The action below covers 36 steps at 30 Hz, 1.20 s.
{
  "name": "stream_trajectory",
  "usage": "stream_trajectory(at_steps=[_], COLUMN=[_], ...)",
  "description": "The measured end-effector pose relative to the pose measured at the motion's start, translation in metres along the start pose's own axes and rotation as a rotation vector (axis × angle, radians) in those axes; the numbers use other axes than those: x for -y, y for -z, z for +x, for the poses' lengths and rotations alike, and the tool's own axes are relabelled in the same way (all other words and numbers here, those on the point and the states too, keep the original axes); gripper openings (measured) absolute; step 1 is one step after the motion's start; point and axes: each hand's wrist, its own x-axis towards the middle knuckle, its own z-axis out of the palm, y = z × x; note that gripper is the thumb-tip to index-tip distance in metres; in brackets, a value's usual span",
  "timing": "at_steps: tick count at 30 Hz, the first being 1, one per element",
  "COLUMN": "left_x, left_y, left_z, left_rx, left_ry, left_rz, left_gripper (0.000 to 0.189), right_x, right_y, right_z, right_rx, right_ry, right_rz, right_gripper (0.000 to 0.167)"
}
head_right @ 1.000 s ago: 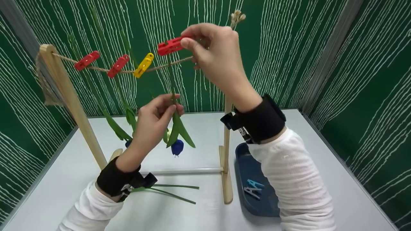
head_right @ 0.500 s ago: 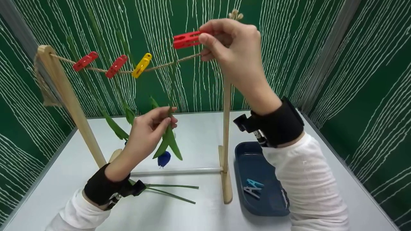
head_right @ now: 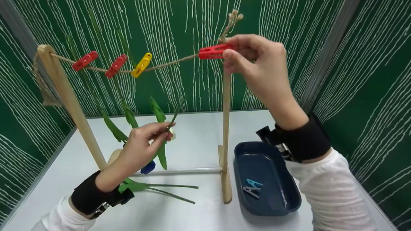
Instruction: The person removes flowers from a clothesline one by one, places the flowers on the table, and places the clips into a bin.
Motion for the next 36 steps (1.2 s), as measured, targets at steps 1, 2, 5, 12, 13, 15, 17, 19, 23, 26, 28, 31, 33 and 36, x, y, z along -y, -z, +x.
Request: stream_trajectory(at_steps=[1, 2, 5, 12, 13, 15, 17, 19, 23, 26, 28, 31, 33, 36], left_x=[0.001, 0.001, 0.004, 0.013, 0.015, 0.017, 0.019, 0.021, 0.025, 0.03, 0.033, 0.038, 0.042, 0.046], left_y=[0.0, 0.0, 0.001, 0.002, 0.003, 0.003, 0.003, 0.003, 0.003, 0.002, 0.002, 0.001, 0.001, 0.001], left_z=[-0.001, -0.002, -0.006, -0.02, -0.022, -0.026, -0.03, -0.034, -0.041, -0.047, -0.051, -0.057, -0.06, -0.065], left_rx=[0.003, 0.006, 0.015, 0.072, 0.081, 0.094, 0.106, 0.117, 0.15, 0.17, 0.178, 0.193, 0.212, 0.236], left_ry=[-0.007, -0.015, -0.031, -0.013, -0.007, -0.005, -0.006, -0.009, 0.006, 0.026, 0.029, 0.037, 0.05, 0.071], left_rz=[0.009, 0.018, 0.042, 0.11, 0.117, 0.134, 0.142, 0.149, 0.164, 0.196, 0.23, 0.281, 0.309, 0.342], left_gripper=[0.021, 0.021, 0.02, 0.022, 0.022, 0.023, 0.024, 0.025, 0.026, 0.026, 0.027, 0.029, 0.03, 0.031], right_x=[-0.001, -0.003, -0.009, -0.021, -0.022, -0.025, -0.028, -0.032, -0.04, -0.049, -0.055, -0.065, -0.071, -0.082], right_y=[0.003, 0.005, 0.014, 0.031, 0.034, 0.04, 0.046, 0.051, 0.061, 0.069, 0.073, 0.079, 0.081, 0.084], right_z=[-0.003, -0.006, -0.015, -0.038, -0.04, -0.045, -0.05, -0.056, -0.069, -0.079, -0.087, -0.099, -0.107, -0.119], right_rx=[0.004, 0.007, 0.019, 0.012, 0.003, -0.014, -0.024, -0.029, -0.032, -0.027, -0.019, -0.002, 0.009, 0.023], right_ry=[-0.017, -0.037, -0.097, -0.185, -0.199, -0.222, -0.24, -0.254, -0.287, -0.318, -0.341, -0.376, -0.396, -0.432], right_rz=[-0.013, -0.043, -0.151, -0.34, -0.344, -0.353, -0.356, -0.363, -0.378, -0.403, -0.421, -0.447, -0.46, -0.488], right_gripper=[0.024, 0.025, 0.026, 0.03, 0.03, 0.03, 0.031, 0.031, 0.032, 0.032, 0.032, 0.031, 0.029, 0.029])
